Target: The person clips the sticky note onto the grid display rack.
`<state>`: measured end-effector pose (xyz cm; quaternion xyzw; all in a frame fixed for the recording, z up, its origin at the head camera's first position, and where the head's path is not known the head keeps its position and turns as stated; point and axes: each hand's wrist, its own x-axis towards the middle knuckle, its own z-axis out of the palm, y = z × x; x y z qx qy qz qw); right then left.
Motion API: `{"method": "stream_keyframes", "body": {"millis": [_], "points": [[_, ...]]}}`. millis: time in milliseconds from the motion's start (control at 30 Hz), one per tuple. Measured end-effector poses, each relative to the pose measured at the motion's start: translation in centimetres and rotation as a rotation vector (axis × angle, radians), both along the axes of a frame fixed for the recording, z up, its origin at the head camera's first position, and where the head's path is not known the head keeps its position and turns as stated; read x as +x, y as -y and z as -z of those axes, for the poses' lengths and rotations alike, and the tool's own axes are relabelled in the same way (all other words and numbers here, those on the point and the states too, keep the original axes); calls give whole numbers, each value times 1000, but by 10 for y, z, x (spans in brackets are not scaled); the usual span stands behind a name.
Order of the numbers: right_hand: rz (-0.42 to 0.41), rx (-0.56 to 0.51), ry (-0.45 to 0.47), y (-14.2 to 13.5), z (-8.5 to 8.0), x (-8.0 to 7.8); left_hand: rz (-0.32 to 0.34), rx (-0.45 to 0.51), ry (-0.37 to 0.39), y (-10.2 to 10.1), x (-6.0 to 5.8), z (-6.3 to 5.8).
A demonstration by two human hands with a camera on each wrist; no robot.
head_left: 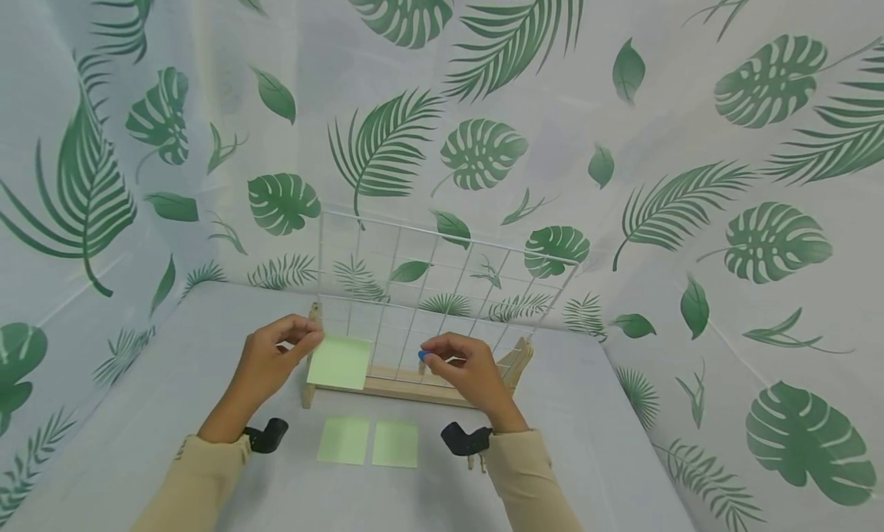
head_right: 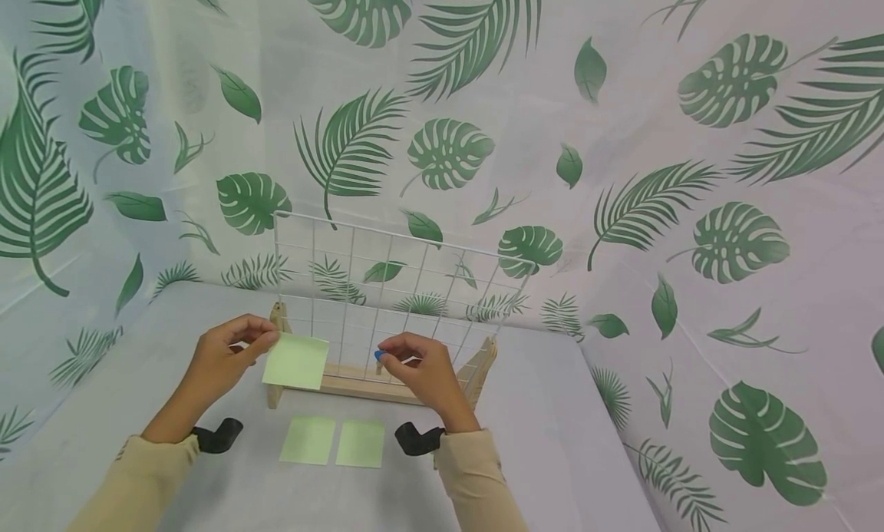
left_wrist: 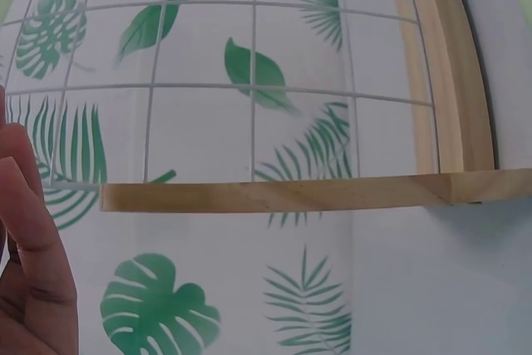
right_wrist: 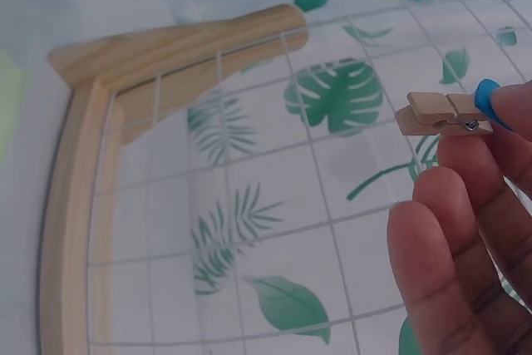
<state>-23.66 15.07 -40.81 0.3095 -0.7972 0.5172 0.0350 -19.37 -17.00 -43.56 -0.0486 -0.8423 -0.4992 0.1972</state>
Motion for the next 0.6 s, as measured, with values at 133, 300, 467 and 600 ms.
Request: {"method": "stream_keyframes", "body": {"millis": [133, 300, 467, 600], "points": [[0, 4, -16, 3, -2, 0, 8, 10, -6, -2, -2, -1], [-8, -7, -16, 5, -5, -1, 3, 11, -8, -4, -3, -4], [-11, -26, -11, 7, -6, -3, -7, 20, -13, -7, -6, -6], [-8, -29, -8, 8, -6, -4, -22, 27, -21, -8, -9, -6]]}}
